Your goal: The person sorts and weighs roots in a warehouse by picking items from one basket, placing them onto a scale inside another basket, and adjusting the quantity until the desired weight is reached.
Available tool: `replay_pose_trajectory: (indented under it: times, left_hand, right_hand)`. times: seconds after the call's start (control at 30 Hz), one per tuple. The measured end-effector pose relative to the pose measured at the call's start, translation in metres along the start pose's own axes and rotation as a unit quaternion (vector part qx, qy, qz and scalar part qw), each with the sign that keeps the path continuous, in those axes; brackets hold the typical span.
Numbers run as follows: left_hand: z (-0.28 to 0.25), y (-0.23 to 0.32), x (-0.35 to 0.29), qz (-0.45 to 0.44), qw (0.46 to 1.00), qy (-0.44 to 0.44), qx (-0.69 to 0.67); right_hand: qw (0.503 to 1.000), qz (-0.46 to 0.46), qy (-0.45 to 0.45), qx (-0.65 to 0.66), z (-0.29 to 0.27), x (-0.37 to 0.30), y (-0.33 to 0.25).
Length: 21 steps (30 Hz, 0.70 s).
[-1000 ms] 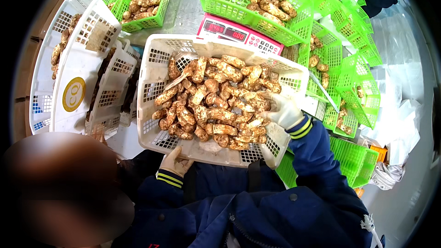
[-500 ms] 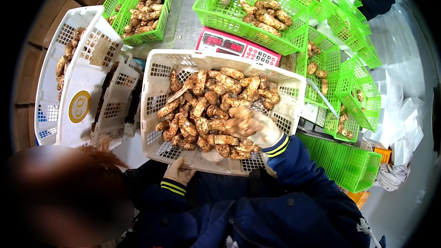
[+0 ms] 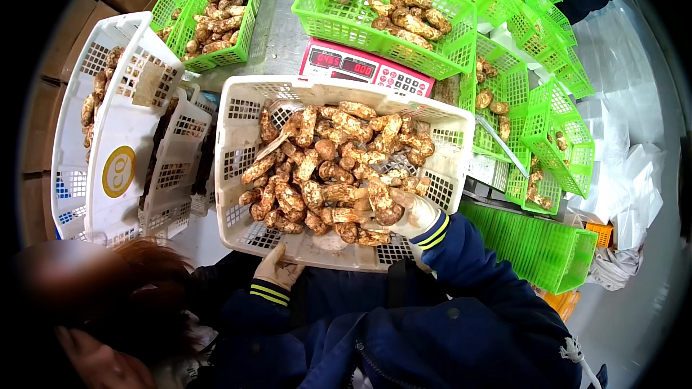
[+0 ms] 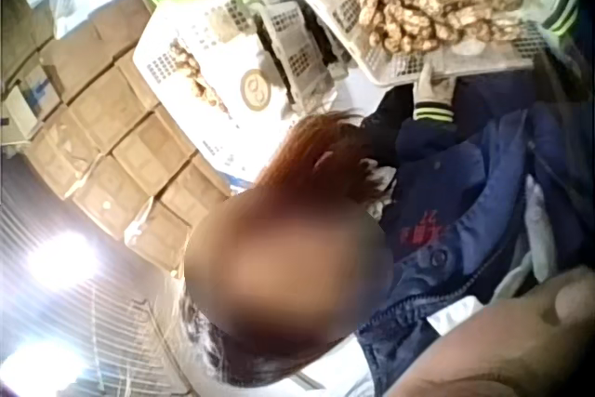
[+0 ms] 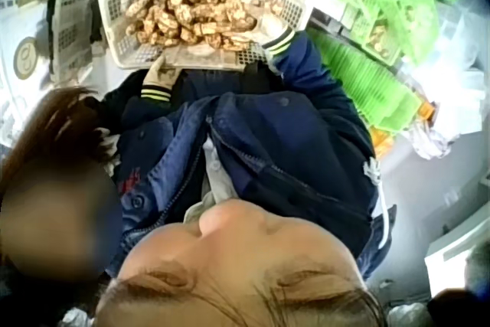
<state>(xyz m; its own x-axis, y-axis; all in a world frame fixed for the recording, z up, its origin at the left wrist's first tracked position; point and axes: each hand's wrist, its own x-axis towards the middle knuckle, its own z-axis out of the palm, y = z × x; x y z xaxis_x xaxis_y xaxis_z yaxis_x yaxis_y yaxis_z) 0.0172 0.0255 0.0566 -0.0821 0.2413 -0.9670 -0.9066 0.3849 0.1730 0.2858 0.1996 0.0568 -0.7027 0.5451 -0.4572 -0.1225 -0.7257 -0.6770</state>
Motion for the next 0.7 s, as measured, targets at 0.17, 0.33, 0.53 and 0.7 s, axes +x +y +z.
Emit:
replay_pose_trajectory:
  times: [0.17,0.33,0.53,0.7]
  left_hand:
    - [-0.003,0.002,-0.005,0.011,1.0,0.003,0.011]
    - [-0.006,0.001,0.004,-0.004,1.0,-0.004,0.009]
    - [-0.003,0.001,0.004,-0.017,1.0,0.012,0.008]
    - [-0.002,0.0,0.001,-0.008,1.0,-0.008,0.017]
  right_hand:
    - [0.981,0.024,-0.079,0.173,-0.005,0.009,0.018]
    - [0.95,0.063,-0.093,0.29,0.025,0.001,-0.026]
    - [0.92,0.027,-0.132,0.369,0.018,0.006,-0.014]
    - [0.894,0.037,-0.152,0.419,0.014,0.002,-0.016]
